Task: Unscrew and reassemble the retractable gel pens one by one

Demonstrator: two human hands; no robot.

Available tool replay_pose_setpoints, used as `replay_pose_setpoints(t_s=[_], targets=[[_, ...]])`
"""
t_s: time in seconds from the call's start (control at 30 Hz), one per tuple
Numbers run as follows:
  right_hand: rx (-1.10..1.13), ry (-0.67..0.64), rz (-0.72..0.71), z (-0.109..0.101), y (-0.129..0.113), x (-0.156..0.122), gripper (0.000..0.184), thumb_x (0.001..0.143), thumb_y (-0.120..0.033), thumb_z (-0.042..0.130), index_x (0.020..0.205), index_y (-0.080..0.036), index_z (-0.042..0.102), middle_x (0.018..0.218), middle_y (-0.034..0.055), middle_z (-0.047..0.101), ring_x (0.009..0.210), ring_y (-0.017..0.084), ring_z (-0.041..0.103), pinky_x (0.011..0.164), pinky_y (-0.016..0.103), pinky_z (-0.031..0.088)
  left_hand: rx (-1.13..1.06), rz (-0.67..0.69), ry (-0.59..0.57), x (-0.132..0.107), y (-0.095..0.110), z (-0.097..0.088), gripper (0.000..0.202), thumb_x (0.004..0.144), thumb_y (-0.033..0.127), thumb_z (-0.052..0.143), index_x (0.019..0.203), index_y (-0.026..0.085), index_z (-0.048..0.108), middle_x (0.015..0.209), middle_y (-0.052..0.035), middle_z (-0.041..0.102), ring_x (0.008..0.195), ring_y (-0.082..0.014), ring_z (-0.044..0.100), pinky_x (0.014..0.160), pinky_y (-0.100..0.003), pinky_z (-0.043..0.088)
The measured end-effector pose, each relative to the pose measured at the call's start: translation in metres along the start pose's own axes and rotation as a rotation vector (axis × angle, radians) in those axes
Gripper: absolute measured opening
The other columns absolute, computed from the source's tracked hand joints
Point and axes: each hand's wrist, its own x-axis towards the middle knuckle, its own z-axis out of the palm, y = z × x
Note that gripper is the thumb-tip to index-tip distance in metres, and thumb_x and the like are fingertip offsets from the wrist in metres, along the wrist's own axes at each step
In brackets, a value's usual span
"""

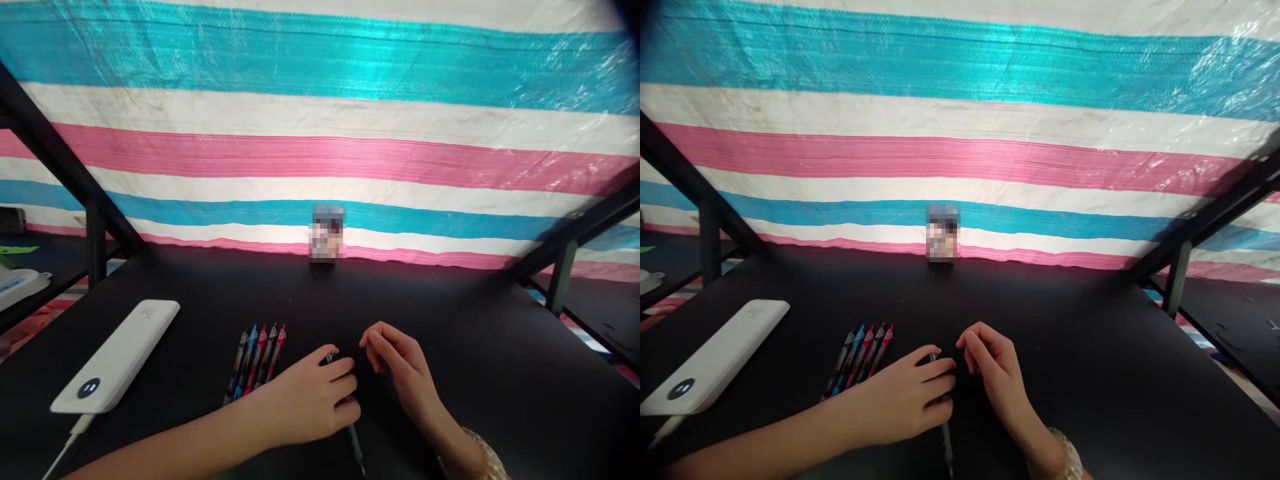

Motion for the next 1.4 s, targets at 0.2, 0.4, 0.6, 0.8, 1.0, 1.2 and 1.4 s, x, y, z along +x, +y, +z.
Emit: replay_pose_setpoints(t_s=[0.2, 0.4, 0.6, 0.8, 1.0, 1.2, 1.4], targets=[[-0.046, -0.023, 0.004, -0.001, 0.004, 0.002, 0.035, 0.097, -0.046, 0.055, 0.078, -0.018, 0.065, 0.057, -0.0046, 0.046, 0.054, 0.014, 0.043, 0.055, 0.028, 0.033, 0.087, -0.052, 0.034, -0.006, -0.012, -0.007, 0.016, 0.097, 0.010, 0.053, 0.094, 0.017, 0.068, 0.080, -0.0041, 0.067, 0.084, -0.0223, 0.063, 0.100, -0.043, 0.046], [-0.181, -0.191, 0.031, 0.002, 0.000, -0.001, 0.035, 0.104, -0.044, 0.049, 0.088, -0.019, 0.066, 0.076, 0.0004, 0.059, 0.069, 0.016, 0.051, 0.064, 0.027, 0.039, 0.248, -0.131, 0.118, -0.016, -0.035, -0.027, 0.023, 0.099, 0.008, 0.045, 0.102, 0.015, 0.066, 0.087, -0.0065, 0.070, 0.078, -0.0219, 0.063, 0.079, -0.039, 0.049], [-0.290, -0.416, 0.038, 0.005, -0.001, -0.004, 0.043, 0.108, -0.045, 0.039, 0.083, -0.018, 0.062, 0.062, -0.0036, 0.050, 0.058, 0.013, 0.044, 0.057, 0.026, 0.035, 0.370, -0.161, 0.190, -0.022, -0.037, -0.041, 0.026, 0.100, 0.005, 0.039, 0.103, 0.010, 0.065, 0.083, -0.0088, 0.072, 0.074, -0.0236, 0.066, 0.065, -0.036, 0.045], [-0.251, -0.383, 0.042, 0.005, 0.001, -0.003, 0.042, 0.106, -0.049, 0.042, 0.088, -0.017, 0.063, 0.063, -0.0041, 0.049, 0.059, 0.013, 0.043, 0.058, 0.026, 0.035, 0.327, -0.168, 0.185, -0.021, -0.029, -0.032, 0.029, 0.102, 0.008, 0.035, 0.104, 0.009, 0.064, 0.079, -0.0065, 0.071, 0.071, -0.0214, 0.067, 0.062, -0.033, 0.045], [-0.309, -0.358, 0.033, 0.009, 0.005, -0.006, 0.042, 0.106, -0.047, 0.044, 0.079, -0.018, 0.059, 0.061, -0.0061, 0.038, 0.055, 0.012, 0.031, 0.051, 0.026, 0.026, 0.256, -0.245, 0.133, -0.022, -0.023, -0.024, 0.028, 0.096, 0.005, 0.037, 0.098, 0.010, 0.064, 0.081, -0.0099, 0.072, 0.066, -0.0242, 0.068, 0.056, -0.034, 0.045], [-0.432, -0.270, -0.183, 0.014, 0.010, -0.006, 0.028, 0.103, -0.032, 0.050, 0.084, -0.017, 0.064, 0.072, -0.0001, 0.055, 0.064, 0.016, 0.049, 0.061, 0.027, 0.037, 0.090, -0.371, 0.080, -0.025, -0.021, -0.017, 0.027, 0.082, -0.002, 0.042, 0.086, 0.016, 0.061, 0.069, -0.0027, 0.066, 0.053, -0.0212, 0.064, 0.046, -0.031, 0.042], [-0.364, -0.210, -0.122, 0.010, 0.008, -0.008, 0.026, 0.101, -0.034, 0.051, 0.091, -0.017, 0.067, 0.065, -0.0023, 0.051, 0.058, 0.015, 0.048, 0.056, 0.027, 0.036, -0.109, -0.493, 0.095, -0.028, -0.027, -0.039, 0.018, 0.097, 0.013, 0.048, 0.102, 0.019, 0.064, 0.082, -0.0013, 0.073, 0.067, -0.0195, 0.071, 0.058, -0.029, 0.050]])
